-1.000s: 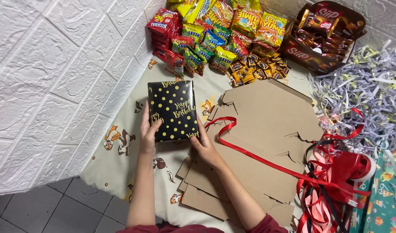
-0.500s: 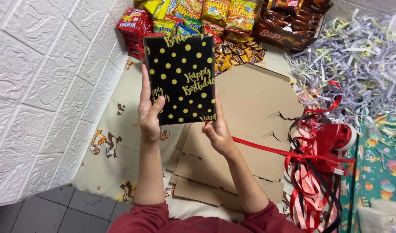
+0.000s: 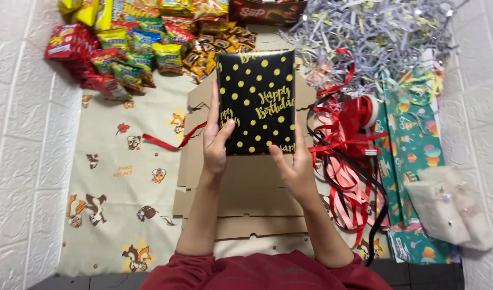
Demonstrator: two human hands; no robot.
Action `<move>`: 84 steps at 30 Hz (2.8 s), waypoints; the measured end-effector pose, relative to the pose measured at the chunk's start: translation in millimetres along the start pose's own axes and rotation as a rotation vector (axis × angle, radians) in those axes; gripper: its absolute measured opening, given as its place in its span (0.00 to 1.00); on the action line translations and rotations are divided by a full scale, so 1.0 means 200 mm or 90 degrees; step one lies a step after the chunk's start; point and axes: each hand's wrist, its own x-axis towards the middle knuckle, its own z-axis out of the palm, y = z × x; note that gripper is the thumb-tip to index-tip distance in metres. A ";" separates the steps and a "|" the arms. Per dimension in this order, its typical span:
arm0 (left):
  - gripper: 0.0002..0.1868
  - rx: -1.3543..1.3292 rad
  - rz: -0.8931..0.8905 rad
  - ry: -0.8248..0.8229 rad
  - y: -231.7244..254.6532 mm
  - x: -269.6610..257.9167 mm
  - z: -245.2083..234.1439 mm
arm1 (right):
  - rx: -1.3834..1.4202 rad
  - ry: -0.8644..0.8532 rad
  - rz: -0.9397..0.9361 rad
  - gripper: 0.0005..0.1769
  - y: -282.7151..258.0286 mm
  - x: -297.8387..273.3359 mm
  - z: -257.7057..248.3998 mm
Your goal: Tying a decorative ribbon around a small gift box and preparing cardboard packaging materials.
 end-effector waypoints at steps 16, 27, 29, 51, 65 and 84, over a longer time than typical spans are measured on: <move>0.36 -0.043 -0.193 0.080 -0.34 -0.34 0.00 | -0.032 -0.025 0.201 0.38 0.40 -0.30 -0.03; 0.17 0.235 -0.162 0.246 -0.19 -0.31 -0.13 | 0.037 -0.031 0.195 0.21 0.51 -0.30 -0.26; 0.14 0.363 -0.150 0.297 -0.19 -0.30 -0.23 | -0.010 0.061 0.235 0.15 0.55 -0.29 -0.35; 0.15 0.172 -0.356 0.095 -0.25 -0.07 -0.47 | -0.130 0.301 0.345 0.11 0.76 -0.04 -0.49; 0.22 0.198 -0.116 -0.115 0.38 0.32 0.02 | 0.376 0.185 -0.004 0.08 0.15 0.24 -0.35; 0.17 0.431 0.126 -0.234 0.48 0.44 0.33 | 0.253 0.011 -0.140 0.08 -0.22 0.44 -0.21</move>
